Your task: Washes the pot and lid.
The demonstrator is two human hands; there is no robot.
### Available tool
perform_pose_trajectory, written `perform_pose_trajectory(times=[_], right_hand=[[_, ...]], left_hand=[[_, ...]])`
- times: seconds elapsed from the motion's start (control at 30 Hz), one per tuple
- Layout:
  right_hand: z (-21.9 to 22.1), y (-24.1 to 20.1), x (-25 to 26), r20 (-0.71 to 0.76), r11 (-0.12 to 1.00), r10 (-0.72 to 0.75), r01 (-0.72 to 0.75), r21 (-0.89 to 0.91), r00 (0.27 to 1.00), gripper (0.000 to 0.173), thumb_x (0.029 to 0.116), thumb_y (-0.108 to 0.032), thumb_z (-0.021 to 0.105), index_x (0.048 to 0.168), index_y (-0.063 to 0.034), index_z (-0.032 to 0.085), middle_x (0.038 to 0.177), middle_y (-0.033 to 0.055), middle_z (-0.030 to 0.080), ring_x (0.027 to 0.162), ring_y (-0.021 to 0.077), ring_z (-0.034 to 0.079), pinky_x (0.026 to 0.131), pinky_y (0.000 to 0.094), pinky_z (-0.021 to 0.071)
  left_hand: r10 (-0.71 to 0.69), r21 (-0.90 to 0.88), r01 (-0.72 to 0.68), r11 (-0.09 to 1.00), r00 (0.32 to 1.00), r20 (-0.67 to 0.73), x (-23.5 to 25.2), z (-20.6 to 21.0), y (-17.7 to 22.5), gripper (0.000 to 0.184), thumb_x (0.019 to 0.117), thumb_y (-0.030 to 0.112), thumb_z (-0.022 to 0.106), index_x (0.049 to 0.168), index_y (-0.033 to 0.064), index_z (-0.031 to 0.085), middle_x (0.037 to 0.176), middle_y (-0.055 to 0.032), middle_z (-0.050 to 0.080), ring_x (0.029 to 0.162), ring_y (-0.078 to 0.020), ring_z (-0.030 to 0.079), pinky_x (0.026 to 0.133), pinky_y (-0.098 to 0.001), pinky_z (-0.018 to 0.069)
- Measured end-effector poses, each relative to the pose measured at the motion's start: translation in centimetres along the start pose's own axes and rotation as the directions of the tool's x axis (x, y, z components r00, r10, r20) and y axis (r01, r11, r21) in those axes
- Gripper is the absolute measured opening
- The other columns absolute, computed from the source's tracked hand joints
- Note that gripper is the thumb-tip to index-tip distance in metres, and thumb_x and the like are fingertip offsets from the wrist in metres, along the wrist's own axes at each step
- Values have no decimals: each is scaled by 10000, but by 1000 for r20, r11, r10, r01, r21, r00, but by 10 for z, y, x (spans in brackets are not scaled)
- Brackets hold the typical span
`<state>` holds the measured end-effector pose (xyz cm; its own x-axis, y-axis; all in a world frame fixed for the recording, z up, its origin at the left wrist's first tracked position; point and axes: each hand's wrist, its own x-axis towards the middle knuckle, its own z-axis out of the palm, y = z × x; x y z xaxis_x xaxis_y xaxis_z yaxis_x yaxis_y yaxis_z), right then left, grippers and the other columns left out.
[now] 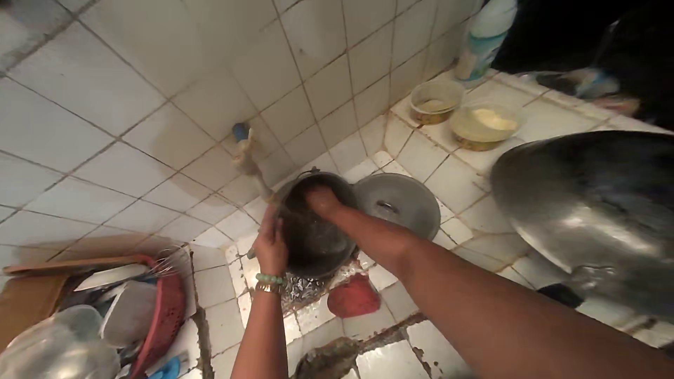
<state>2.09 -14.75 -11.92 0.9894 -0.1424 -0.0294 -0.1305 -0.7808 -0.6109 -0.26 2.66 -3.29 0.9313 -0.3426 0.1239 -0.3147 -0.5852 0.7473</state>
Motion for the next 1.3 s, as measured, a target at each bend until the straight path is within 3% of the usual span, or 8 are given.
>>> perform_pose_trajectory(times=[0.23,0.37,0.57,0.87,1.03,1.13,1.23,1.3], right_hand=[[33,-62,-69,448,954,169,-260,149,878,424,1019,-89,574,1399,96,535,1435,308,536,1340,472,515,1108,611,410],[-8,-81,-49,196,902,4,-88,424,981,430,1073,-149,503,1436,82,512,1446,279,548,1375,384,512,1173,487,374],[-7,-18,-12,52,975,190,-195,109,980,333,1053,-76,525,1357,31,610,1344,281,616,1257,469,587,1053,619,459],[-14,-82,-44,210,945,4,-72,319,978,385,1073,-75,477,1407,106,537,1436,303,549,1366,429,511,1167,512,370],[5,-13,-3,52,996,79,-77,-45,996,337,1032,-49,553,1348,49,613,1372,291,595,1309,471,541,1130,635,365],[36,2,-37,290,987,138,-108,-117,947,422,1041,-34,494,1448,76,506,1519,328,445,1438,504,385,1191,666,235],[27,-38,-73,499,989,36,-103,108,866,471,998,-105,623,1403,114,528,1479,344,473,1416,502,407,1178,664,280],[10,-64,-84,346,854,-41,-147,499,938,428,1003,-84,620,1383,98,546,1388,262,583,1317,334,546,1133,466,411]], left_hand=[[71,5,-71,997,997,-19,-2,13,5,370,1059,95,497,1391,-47,580,1456,-228,556,1382,-280,529,1175,-399,387],[132,12,-132,991,991,-7,-6,10,1,354,1047,54,489,1367,-47,605,1452,-210,566,1377,-280,537,1171,-407,395],[86,-46,-89,995,994,-62,-12,7,-10,378,1052,58,496,1405,-60,560,1463,-224,550,1368,-257,546,1161,-371,402],[20,41,-18,999,999,-42,-8,12,9,388,1068,88,478,1429,-37,546,1474,-214,544,1372,-282,541,1164,-412,391],[54,-15,-55,998,996,-68,-13,12,0,389,1062,75,488,1422,-64,538,1486,-225,527,1394,-266,518,1183,-379,375],[62,-1,-63,998,995,-72,-10,19,5,381,1066,98,492,1406,-61,557,1481,-230,531,1405,-290,504,1187,-406,370],[129,39,-128,991,991,-38,-7,24,8,395,1063,161,503,1395,-37,583,1477,-225,538,1411,-335,490,1186,-486,359],[189,20,-188,982,982,-31,-8,28,8,426,1062,221,480,1384,-32,595,1479,-220,538,1424,-358,467,1181,-557,330]])
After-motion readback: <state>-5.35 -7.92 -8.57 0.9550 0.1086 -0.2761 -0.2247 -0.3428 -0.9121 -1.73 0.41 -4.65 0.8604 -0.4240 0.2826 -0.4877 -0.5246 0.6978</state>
